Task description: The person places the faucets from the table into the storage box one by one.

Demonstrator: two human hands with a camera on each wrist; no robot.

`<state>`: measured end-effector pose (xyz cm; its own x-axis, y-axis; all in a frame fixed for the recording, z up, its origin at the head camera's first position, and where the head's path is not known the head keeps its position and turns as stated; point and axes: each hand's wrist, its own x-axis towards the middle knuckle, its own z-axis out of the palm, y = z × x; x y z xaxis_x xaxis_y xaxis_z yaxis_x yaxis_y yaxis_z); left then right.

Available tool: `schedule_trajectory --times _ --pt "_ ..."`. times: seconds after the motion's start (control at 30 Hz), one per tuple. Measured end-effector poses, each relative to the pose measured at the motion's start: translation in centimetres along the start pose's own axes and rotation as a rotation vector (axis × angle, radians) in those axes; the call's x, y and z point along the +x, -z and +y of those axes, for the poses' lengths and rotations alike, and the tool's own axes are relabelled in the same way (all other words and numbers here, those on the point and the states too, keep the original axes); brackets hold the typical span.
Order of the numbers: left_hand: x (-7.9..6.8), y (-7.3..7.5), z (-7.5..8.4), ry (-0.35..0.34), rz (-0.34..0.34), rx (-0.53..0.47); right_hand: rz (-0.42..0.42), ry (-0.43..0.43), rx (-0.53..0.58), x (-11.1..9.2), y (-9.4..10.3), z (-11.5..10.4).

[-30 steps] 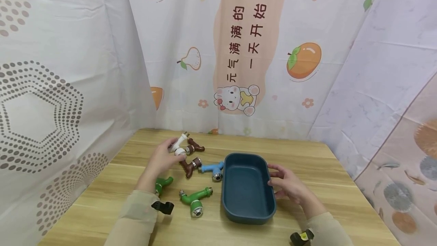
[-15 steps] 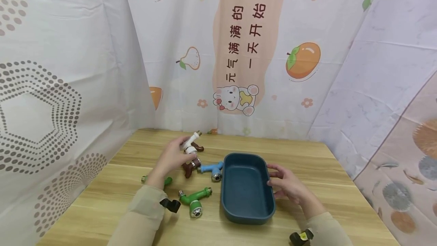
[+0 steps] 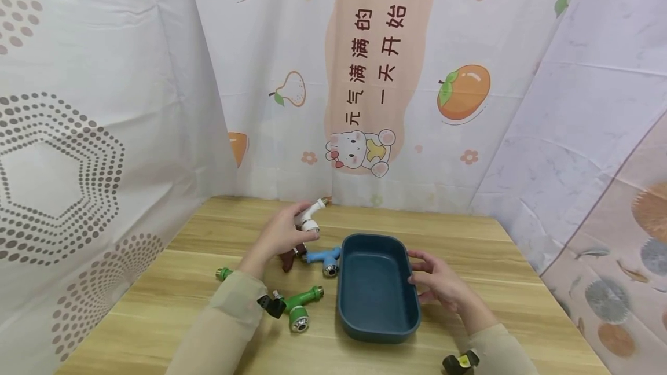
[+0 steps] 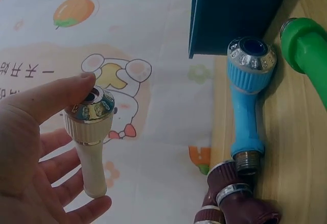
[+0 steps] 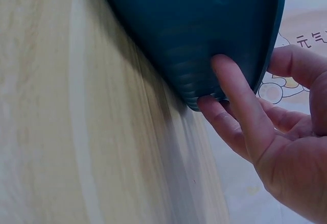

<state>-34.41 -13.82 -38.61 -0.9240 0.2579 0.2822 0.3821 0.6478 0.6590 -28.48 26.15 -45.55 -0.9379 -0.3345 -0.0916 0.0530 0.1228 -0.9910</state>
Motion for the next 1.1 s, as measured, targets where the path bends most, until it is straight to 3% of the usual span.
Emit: schedule_trajectory --times 0.67,1.1 --pt "2.2 -2.4 2.5 -0.149 -0.105 0.018 -0.009 -0.005 0.003 0.0 0.2 0.1" --pt "3.3 -3.5 3.7 -0.162 -0.227 0.02 -0.016 0.002 0.001 -0.1 0.1 -0.1"
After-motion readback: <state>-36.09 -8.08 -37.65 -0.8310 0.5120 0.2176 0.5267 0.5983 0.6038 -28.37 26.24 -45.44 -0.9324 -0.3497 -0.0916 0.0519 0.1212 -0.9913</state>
